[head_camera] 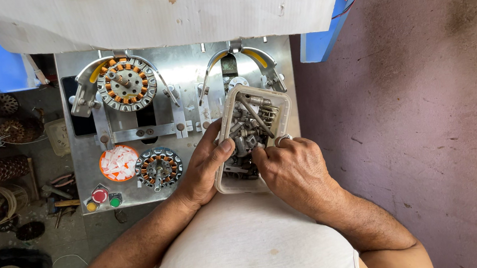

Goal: The person manipulates a small metal component by hand and searches through a plastic container of screws and metal parts while standing at an industrial workbench.

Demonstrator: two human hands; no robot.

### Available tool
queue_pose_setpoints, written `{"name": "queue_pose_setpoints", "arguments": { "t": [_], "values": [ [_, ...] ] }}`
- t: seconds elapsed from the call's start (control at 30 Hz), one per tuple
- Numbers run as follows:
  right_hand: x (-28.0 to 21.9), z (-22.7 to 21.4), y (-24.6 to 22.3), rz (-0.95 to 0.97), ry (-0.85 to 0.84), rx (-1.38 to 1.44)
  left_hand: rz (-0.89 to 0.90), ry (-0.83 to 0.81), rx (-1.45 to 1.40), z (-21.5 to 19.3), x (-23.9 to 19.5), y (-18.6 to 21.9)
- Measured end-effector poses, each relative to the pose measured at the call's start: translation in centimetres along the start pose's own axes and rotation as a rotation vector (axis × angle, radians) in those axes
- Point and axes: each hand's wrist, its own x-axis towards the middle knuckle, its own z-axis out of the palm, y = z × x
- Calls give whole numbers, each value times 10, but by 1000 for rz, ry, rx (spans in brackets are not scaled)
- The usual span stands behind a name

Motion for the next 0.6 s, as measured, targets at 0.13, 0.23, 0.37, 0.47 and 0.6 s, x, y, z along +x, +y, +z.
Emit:
{"name": "queue_pose_setpoints", "arguments": {
  "t": [0.13,0.23,0.37,0.47,0.6],
  "values": [
    [3,-3,9,-6,14,79,27,-24,-47,-4,4,0],
    [7,-16,27,-57,234,295,25,-18,-108,-2,1,0],
    [29,-43,66,-15,541,458,6,-6,-217,3,4,11],
    [60,-71,100,236,608,611,21,-5,-271,3,5,16],
    [149,-118,158,272,846,703,-87,118,-304,-21,11,0]
  ]
}}
